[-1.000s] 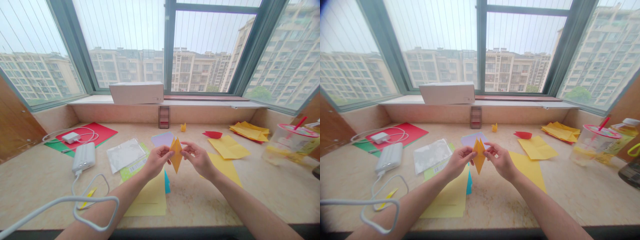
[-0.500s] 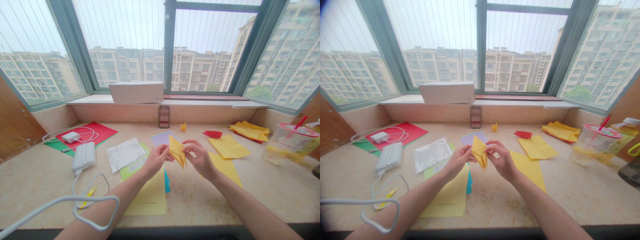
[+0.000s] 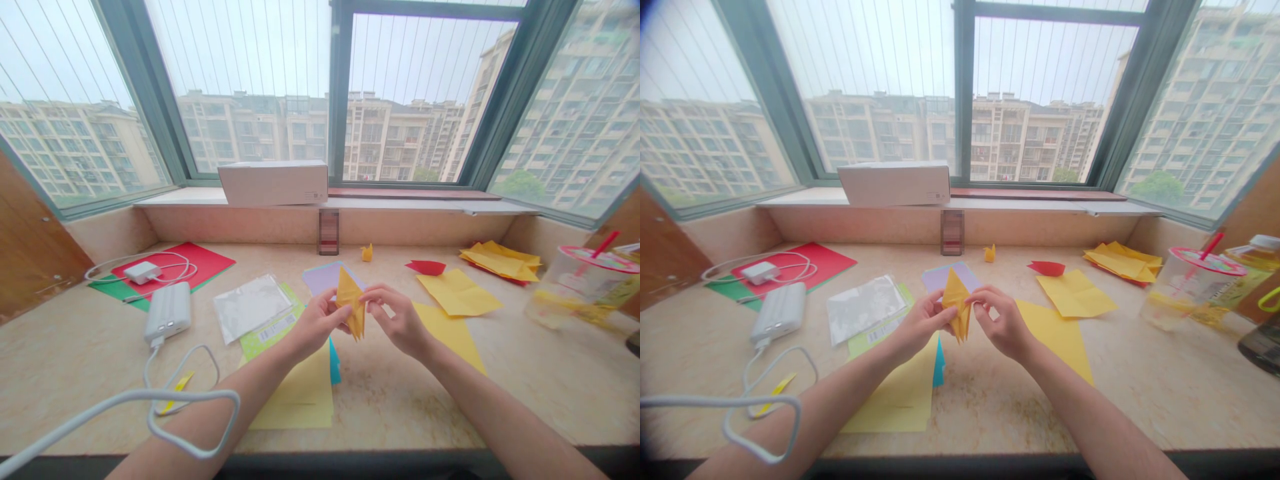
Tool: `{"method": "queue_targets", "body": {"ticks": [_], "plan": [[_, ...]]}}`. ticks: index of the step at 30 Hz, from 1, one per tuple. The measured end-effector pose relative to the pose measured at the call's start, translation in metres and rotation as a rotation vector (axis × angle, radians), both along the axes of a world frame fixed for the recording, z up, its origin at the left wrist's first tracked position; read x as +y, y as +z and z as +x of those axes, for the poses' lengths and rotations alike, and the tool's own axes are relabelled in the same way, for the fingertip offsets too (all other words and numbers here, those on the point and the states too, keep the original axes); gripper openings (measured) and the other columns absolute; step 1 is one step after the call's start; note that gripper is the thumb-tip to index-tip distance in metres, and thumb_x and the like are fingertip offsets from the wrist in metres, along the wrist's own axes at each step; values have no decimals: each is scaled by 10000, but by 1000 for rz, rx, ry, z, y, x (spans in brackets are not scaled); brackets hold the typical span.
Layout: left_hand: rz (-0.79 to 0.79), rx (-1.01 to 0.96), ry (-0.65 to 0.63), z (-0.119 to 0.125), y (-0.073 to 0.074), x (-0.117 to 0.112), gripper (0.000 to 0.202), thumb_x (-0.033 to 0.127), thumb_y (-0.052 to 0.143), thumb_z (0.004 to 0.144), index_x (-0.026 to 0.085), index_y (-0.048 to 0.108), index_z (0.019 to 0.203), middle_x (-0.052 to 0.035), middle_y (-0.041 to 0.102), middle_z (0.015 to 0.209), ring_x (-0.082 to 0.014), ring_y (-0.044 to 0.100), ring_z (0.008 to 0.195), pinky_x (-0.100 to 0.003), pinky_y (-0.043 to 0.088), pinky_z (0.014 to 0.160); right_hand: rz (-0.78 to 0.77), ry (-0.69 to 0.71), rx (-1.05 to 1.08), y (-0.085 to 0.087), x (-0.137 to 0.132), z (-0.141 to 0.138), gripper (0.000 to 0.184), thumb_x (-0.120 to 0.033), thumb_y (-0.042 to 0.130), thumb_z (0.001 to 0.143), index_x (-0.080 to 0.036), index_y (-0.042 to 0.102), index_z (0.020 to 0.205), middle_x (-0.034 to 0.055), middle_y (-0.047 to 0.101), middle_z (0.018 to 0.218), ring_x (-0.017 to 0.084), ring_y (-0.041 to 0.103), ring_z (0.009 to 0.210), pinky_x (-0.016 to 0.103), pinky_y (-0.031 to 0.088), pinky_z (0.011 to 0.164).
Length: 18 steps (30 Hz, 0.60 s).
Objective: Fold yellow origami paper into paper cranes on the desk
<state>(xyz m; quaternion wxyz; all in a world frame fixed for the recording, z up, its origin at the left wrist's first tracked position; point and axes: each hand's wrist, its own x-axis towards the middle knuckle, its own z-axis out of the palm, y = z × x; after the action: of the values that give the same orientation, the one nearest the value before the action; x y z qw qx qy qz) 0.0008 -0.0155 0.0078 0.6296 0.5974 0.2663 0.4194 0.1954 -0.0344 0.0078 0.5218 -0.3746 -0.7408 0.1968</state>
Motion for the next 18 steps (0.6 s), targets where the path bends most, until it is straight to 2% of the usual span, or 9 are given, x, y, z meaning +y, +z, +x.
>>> {"method": "queue_targets", "body": {"ticks": [2,4,6,10,13,18], "plan": [[11,-3,4,0,-1,1,475,420,766,807,133,594,1144,-80,745,856,-189,710,693,-284,565,608,-126,35,60,-1,1,0,196,-303,585,918,-211,679,1064,66,703,910,191,652,788,343,541,736],[29,-6,-6,1,-2,1,461,409,759,817,139,585,1147,-75,746,853,-185,707,683,-280,561,598,-245,81,119,-4,3,-1,357,-352,639,894,-207,608,1218,55,707,897,191,663,788,336,546,733],[37,-11,-24,1,-3,1,438,405,751,826,145,585,1137,-74,748,851,-190,709,689,-282,559,595,-335,142,161,-7,5,-1,466,-397,670,876,-203,558,1284,40,700,861,187,666,777,331,546,729],[50,-18,-58,1,-2,-1,399,416,729,847,142,579,1094,-92,753,858,-212,719,743,-286,554,612,-439,250,258,-10,8,-3,364,-470,685,856,-208,613,1097,16,686,787,159,637,673,303,527,653],[42,-41,-59,1,0,-3,431,439,729,844,160,537,1111,-99,755,877,-219,722,766,-291,547,631,-451,258,315,-10,8,-4,294,-472,684,848,-213,623,974,3,667,746,143,610,630,280,504,603],[15,-60,-18,1,3,-7,417,454,724,845,177,509,1070,-88,752,857,-212,724,752,-308,547,676,-426,212,360,-7,7,-4,143,-319,696,783,-195,661,846,-13,645,669,127,577,589,267,492,581]]}}
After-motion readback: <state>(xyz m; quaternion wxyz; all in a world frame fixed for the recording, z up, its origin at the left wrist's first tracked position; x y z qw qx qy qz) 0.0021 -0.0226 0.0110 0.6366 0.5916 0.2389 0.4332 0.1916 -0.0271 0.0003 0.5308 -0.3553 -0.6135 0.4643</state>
